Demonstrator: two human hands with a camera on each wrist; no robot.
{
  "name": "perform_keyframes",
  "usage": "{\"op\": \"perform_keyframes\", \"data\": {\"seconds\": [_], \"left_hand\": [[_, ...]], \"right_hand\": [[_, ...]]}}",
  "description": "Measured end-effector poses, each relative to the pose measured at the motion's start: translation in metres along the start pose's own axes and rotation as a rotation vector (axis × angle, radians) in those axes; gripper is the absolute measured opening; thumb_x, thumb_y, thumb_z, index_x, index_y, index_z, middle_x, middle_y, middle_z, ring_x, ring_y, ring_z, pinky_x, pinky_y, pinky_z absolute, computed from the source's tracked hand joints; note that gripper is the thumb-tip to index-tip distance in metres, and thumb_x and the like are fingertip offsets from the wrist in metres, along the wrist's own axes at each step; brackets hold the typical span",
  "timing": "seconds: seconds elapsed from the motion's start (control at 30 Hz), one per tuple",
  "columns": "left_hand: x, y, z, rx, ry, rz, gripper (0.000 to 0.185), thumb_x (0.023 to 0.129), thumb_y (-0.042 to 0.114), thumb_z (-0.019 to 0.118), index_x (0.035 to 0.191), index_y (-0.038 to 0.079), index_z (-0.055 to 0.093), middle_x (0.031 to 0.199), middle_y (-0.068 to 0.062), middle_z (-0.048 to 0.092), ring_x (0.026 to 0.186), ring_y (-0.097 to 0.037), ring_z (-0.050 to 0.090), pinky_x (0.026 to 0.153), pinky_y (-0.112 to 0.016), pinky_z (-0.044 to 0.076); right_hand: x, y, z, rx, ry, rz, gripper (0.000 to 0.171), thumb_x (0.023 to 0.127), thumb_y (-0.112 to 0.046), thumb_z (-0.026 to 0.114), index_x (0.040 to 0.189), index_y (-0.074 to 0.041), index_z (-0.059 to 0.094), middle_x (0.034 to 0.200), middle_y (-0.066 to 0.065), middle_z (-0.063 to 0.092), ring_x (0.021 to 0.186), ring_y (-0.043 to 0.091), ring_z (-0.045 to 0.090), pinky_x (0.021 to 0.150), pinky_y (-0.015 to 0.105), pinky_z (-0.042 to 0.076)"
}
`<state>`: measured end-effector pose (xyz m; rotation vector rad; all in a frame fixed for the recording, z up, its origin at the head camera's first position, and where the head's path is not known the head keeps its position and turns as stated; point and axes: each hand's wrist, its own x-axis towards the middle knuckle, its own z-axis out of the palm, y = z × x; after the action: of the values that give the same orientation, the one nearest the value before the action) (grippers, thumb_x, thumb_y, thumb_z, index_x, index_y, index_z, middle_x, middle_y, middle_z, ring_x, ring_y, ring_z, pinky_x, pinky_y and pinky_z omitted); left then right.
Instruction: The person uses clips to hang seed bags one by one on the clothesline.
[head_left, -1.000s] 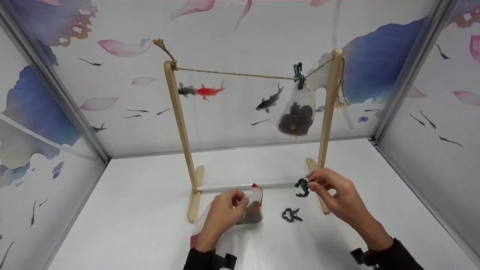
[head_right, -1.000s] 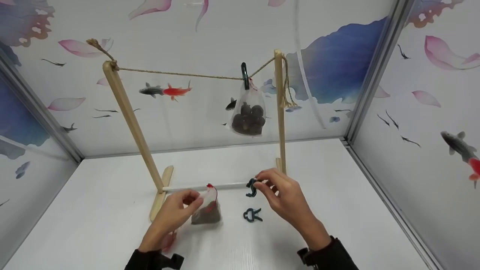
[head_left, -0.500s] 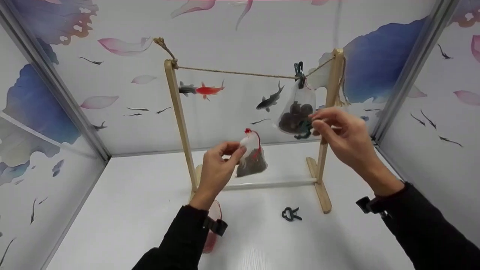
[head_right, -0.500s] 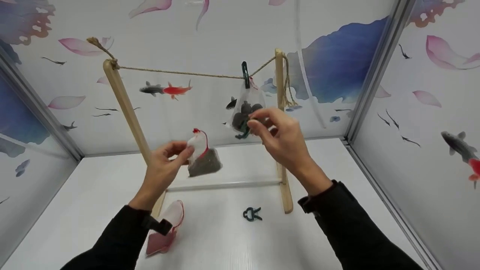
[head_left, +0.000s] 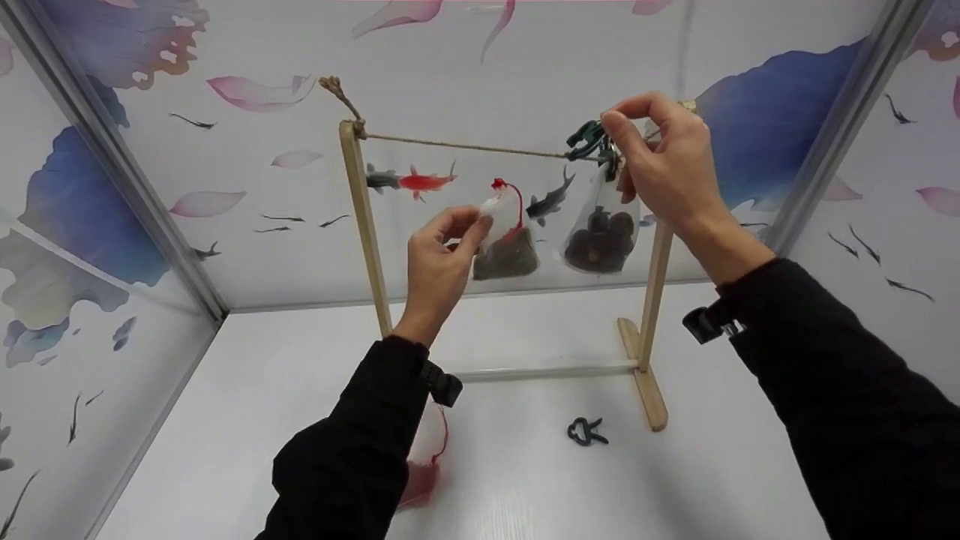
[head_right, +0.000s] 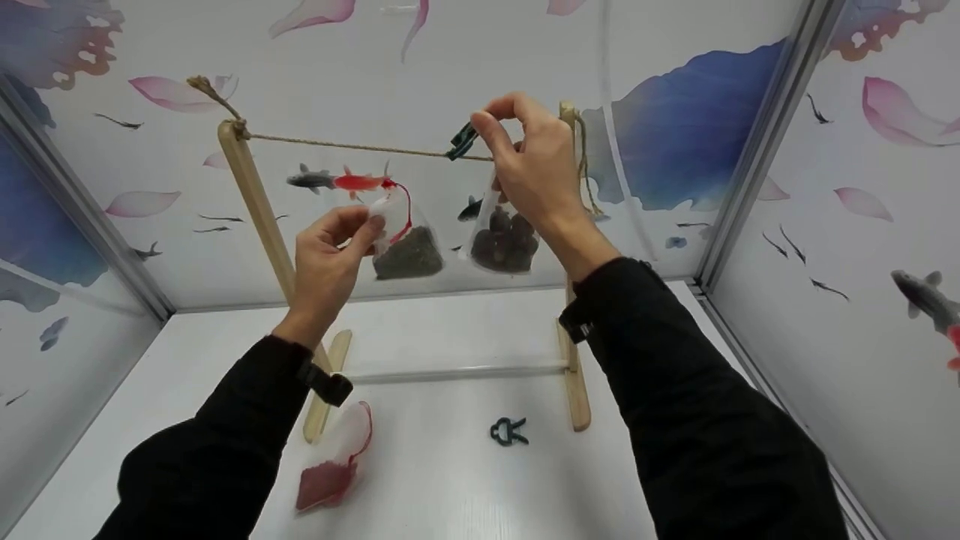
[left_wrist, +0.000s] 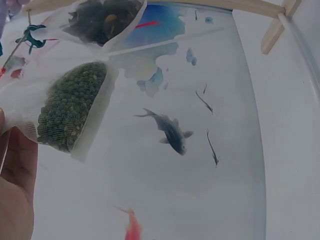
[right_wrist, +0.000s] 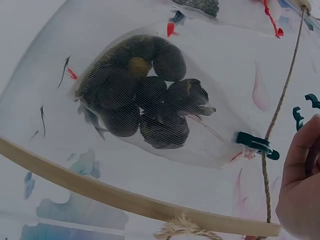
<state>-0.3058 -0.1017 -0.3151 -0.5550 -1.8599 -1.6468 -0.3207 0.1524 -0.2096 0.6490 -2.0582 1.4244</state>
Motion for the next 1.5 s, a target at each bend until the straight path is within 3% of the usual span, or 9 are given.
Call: {"op": "perform_keyframes", "data": {"seconds": [0.23,0.47,0.87,1.23,1.5], "left_hand": [[0.009,0.001,0.005,0.000,0.048,0.028,0.017,0.096,0.015,0.072,0.107,0.002,0.073,0.094,-0.004,0.073,0.084,-0.017,0.067,0.071,-0.030,0.058],[0.014,0.004,0.010,0.013,0.078,0.012,0.018,0.095,0.016,0.073,0.108,0.004,0.075,0.094,-0.003,0.073,0.082,-0.017,0.067,0.061,-0.027,0.054],[0.021,0.004,0.021,0.049,0.097,0.046,0.017,0.096,0.014,0.073,0.108,0.002,0.074,0.099,-0.003,0.073,0.084,-0.015,0.066,0.070,-0.028,0.057],[0.024,0.008,0.027,0.039,0.078,0.026,0.019,0.096,0.017,0.072,0.109,0.003,0.074,0.100,-0.004,0.072,0.085,-0.015,0.066,0.070,-0.028,0.056],[0.024,0.012,0.030,-0.007,0.060,0.010,0.017,0.096,0.014,0.072,0.108,0.001,0.073,0.100,-0.005,0.072,0.084,-0.015,0.067,0.068,-0.027,0.055]], "right_hand": [[0.009,-0.001,0.005,-0.109,-0.077,0.049,0.031,0.101,-0.037,0.064,0.111,-0.008,0.066,0.100,0.002,0.061,0.040,0.012,0.053,0.042,0.023,0.045],[0.011,0.001,0.007,-0.113,-0.115,0.077,0.033,0.101,-0.038,0.063,0.113,-0.008,0.066,0.096,0.007,0.061,0.040,0.012,0.052,0.043,0.024,0.046],[0.015,0.000,0.011,-0.034,-0.251,0.115,0.035,0.102,-0.038,0.060,0.114,-0.006,0.065,0.098,0.011,0.059,0.042,0.012,0.051,0.043,0.025,0.046],[0.015,0.001,0.017,0.020,-0.250,0.131,0.034,0.102,-0.036,0.060,0.115,-0.005,0.065,0.101,0.011,0.059,0.044,0.011,0.052,0.044,0.024,0.047],[0.012,-0.002,0.021,-0.026,-0.254,0.109,0.034,0.103,-0.037,0.060,0.116,-0.006,0.066,0.102,0.008,0.063,0.044,0.011,0.052,0.044,0.024,0.046]]}}
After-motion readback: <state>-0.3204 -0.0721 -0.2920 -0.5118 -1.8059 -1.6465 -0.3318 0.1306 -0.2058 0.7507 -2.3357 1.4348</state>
